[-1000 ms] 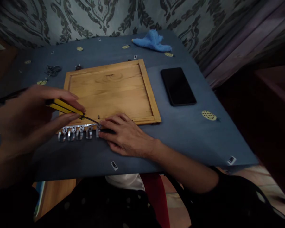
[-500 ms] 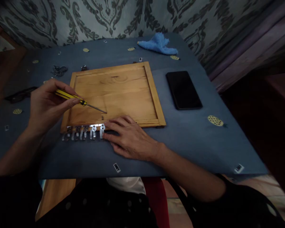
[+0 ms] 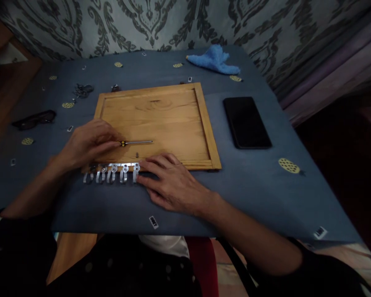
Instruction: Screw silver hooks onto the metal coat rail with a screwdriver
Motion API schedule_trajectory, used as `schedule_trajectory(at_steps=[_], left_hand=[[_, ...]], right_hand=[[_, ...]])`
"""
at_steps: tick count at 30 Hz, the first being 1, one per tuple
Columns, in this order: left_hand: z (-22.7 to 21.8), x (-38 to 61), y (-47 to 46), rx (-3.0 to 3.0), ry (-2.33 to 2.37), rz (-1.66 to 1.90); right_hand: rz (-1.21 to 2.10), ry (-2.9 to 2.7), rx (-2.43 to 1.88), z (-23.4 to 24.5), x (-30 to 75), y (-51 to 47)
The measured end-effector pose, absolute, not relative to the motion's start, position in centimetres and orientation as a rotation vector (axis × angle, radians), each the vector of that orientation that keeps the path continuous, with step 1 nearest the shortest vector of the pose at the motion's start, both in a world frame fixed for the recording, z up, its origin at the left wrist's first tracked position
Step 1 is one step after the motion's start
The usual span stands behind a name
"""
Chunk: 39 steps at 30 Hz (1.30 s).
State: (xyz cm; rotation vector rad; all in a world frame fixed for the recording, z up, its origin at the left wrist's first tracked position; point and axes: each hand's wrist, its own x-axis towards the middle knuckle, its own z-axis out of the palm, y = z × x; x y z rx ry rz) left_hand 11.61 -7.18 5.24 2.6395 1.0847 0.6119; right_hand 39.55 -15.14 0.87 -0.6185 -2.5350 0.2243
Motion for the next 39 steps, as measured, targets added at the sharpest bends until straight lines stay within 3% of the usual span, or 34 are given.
schedule_trajectory(at_steps=[4,13,32,39], left_hand=[[6.8,12.8,-9.8,2.638,0.989,0.678],[6.1,15.0,-14.0,2.675,1.027,0.330],[6.1,14.6,-11.9,2.496,0.986,0.462],[6.4,15.7,-9.5,2.686,0.951,0.283]], right_hand=[[0.222,-2.535,-0.607,0.9,39.5,-15.1],[0.254,-2.553,-0.613,0.9,39.5,-15.1],[0.256,-2.506,-0.587,1.1,39.6,-15.0],[0.284,-2.534,-0.591,1.0,39.7,-15.0]])
